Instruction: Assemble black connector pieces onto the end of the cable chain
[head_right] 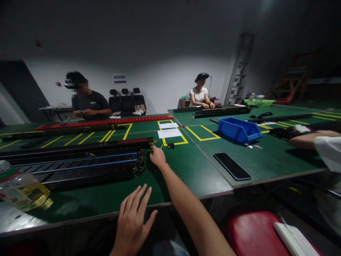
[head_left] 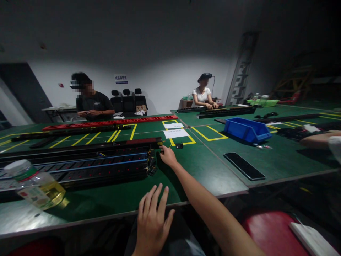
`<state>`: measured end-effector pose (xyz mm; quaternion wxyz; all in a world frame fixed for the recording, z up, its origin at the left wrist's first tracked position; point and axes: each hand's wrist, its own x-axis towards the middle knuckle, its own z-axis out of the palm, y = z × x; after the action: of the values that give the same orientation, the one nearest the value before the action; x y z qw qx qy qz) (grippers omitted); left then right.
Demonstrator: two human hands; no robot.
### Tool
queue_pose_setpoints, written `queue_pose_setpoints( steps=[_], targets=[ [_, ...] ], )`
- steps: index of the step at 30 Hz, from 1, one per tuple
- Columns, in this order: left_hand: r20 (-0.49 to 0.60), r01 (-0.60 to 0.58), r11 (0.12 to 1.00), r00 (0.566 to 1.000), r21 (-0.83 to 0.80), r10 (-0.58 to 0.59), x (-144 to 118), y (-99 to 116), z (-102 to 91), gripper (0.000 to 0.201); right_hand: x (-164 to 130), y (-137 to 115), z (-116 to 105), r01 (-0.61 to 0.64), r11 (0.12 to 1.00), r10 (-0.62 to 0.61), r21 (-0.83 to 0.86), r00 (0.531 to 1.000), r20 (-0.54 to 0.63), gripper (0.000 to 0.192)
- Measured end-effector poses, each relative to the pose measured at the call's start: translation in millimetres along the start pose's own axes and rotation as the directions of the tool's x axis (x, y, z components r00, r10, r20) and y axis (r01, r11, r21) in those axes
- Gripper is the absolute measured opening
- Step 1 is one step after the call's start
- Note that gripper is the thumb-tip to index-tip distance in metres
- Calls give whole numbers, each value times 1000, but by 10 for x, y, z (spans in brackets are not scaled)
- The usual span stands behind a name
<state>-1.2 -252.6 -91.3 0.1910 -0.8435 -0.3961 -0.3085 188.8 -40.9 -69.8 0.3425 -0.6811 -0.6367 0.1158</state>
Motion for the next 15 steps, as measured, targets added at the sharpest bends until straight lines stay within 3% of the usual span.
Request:
queue_pose_setpoints(
  steps=[3, 6, 11, 15],
  targets=[
    [-23, 47, 998, 999, 52, -46, -46, -159, -118, 54, 8, 7, 13, 7, 1000, -7, -17, 1000, -7, 50],
    [-27, 50, 996, 998, 80, -48, -140, -245, -87, 54, 7, 4, 14, 13, 1000, -14, -25, 1000, -7, 50],
    [7, 69, 992, 997, 109, -70, -248, -190, 89, 57, -2, -1, 2, 14, 999, -14, -34, 1000, 0, 50],
    [21, 79, 987, 996, 137, -83, -267, -154, 112, 60, -9, 1, -1, 15, 999, -15, -37, 1000, 6, 49]
  ],
)
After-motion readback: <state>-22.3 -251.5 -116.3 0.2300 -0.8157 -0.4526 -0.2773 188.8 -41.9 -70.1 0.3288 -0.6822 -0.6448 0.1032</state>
